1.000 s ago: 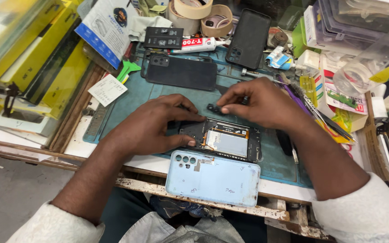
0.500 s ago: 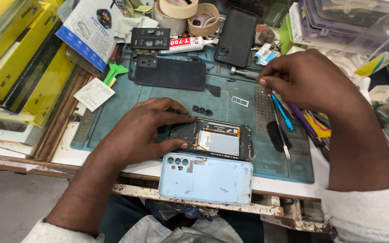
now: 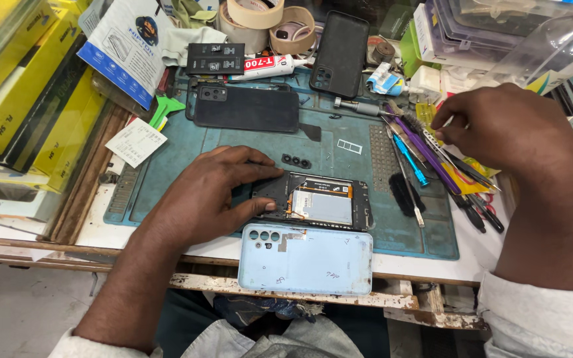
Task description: The person reassembles a disassembled smartphone on a cluttered workbench. They place the camera module into the chassis, secure it with screws using a screwdriver, and then attach the back cover. The person handles the phone, camera module, screws, and screwdriver throughout the process.
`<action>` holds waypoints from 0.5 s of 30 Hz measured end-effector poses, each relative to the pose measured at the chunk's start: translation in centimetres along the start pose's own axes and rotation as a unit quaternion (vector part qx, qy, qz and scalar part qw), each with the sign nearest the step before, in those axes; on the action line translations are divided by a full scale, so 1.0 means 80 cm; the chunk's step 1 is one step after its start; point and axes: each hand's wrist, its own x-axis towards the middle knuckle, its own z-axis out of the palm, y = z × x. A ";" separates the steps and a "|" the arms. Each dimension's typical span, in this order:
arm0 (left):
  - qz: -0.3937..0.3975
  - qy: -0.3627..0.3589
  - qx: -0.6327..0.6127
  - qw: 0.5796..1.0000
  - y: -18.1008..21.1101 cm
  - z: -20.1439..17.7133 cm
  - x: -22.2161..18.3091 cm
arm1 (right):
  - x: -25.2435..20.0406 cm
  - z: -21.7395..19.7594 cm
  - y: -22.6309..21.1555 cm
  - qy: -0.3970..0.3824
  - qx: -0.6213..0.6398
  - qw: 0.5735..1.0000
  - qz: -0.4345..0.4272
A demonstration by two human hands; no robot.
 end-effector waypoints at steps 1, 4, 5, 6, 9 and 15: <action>0.003 0.003 0.001 1.000 0.000 0.000 -0.001 | 0.000 0.006 0.004 0.002 -0.006 1.000 0.011; 0.000 0.013 -0.003 1.000 0.000 0.001 -0.003 | 0.004 0.022 0.014 0.021 0.009 1.000 0.014; 0.003 0.016 -0.007 1.000 0.000 0.001 -0.003 | 0.005 0.026 0.017 0.029 0.019 0.999 0.010; 0.007 0.019 -0.011 1.000 -0.001 0.001 -0.003 | 0.005 0.028 0.019 0.029 0.015 0.999 0.004; 0.013 0.036 -0.014 0.999 -0.001 0.004 -0.004 | 0.005 0.027 0.016 0.040 0.016 0.999 -0.010; 0.032 0.059 -0.034 0.997 -0.003 0.002 -0.007 | -0.006 0.022 0.011 0.087 0.045 0.995 -0.027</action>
